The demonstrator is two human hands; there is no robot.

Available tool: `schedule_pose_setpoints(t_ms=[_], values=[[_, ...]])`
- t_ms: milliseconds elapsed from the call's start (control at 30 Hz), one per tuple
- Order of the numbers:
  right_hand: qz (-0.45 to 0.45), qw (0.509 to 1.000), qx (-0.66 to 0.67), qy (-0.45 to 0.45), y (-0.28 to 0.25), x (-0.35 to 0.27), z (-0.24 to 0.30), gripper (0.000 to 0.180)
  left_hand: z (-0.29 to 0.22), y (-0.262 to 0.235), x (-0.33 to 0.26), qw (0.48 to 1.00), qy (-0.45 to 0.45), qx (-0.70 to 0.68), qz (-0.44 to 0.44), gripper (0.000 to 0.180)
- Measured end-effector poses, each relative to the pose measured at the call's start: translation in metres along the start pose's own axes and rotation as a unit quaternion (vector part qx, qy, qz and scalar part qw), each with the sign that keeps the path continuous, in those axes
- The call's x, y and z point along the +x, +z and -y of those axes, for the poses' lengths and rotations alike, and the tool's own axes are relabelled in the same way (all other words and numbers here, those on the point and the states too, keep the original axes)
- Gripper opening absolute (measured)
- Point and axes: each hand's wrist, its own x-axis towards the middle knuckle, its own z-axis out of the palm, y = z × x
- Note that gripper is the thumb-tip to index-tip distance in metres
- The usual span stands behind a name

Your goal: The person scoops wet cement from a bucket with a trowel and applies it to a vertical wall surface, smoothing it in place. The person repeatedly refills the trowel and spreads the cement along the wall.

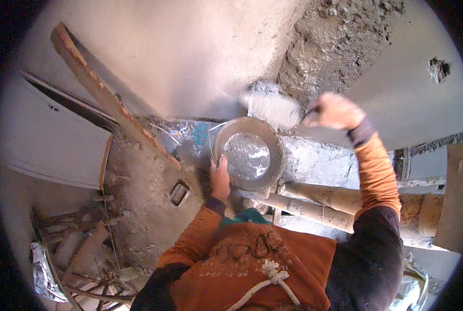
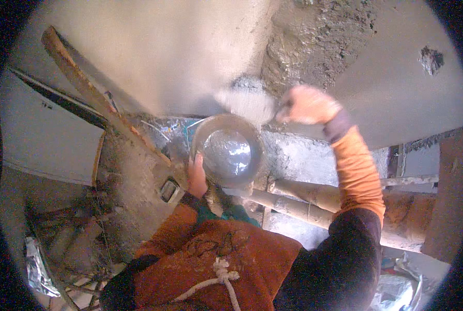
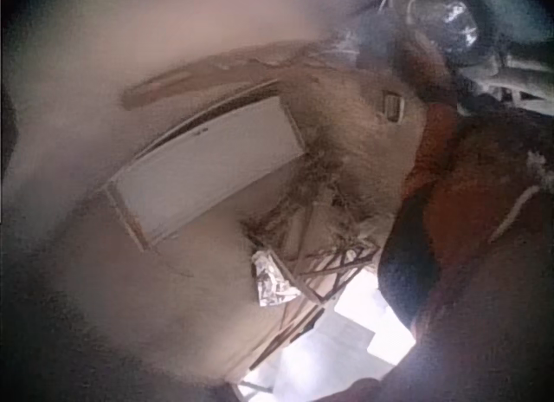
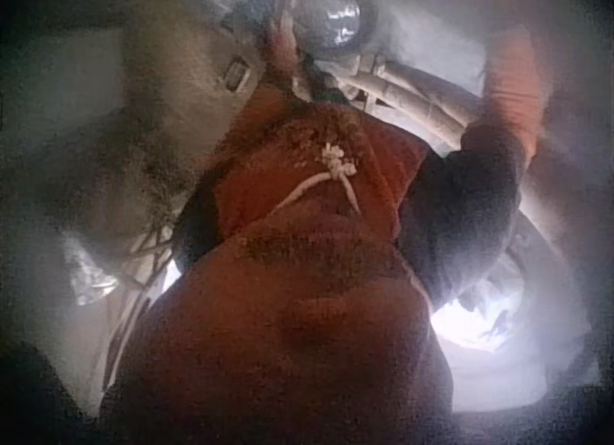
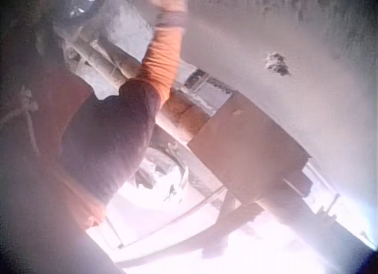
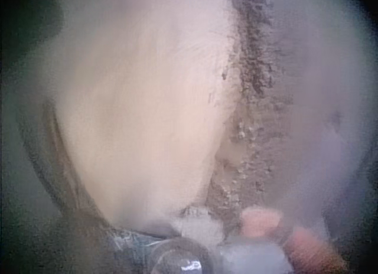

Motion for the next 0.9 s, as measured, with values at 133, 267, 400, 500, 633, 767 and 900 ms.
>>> schedule_pose_setpoints(t_ms=[133,267,400,500,633,767,900], values=[[0.204,0.967,-0.152,0.009,0.129,0.019,0.05,0.022,-0.027,0.014,-0.017,0.999,0.024,0.015,0.017,0.053],[0.213,0.973,-0.011,0.09,0.177,0.007,0.049,0.027,-0.023,0.014,-0.008,1.0,0.003,0.027,0.012,0.053],[0.128,0.973,0.19,-0.004,0.169,-0.021,0.014,0.039,-0.013,-0.004,-0.01,0.998,-0.062,-0.021,-0.016,0.053],[0.189,0.816,0.51,0.194,0.137,-0.017,-0.01,0.028,0.017,-0.019,0.006,0.977,-0.125,-0.17,0.007,0.053],[0.138,0.768,0.578,0.238,0.081,0.016,-0.075,0.013,0.022,-0.017,0.005,0.986,-0.109,-0.125,0.027,0.051],[-0.023,0.908,0.361,0.213,-0.032,0.009,-0.083,0.028,0.056,-0.037,0.026,0.976,-0.163,-0.121,0.083,0.05],[-0.093,0.889,0.416,0.168,-0.042,-0.021,-0.028,0.042,0.079,-0.059,0.045,0.963,-0.176,-0.167,0.117,0.051]])
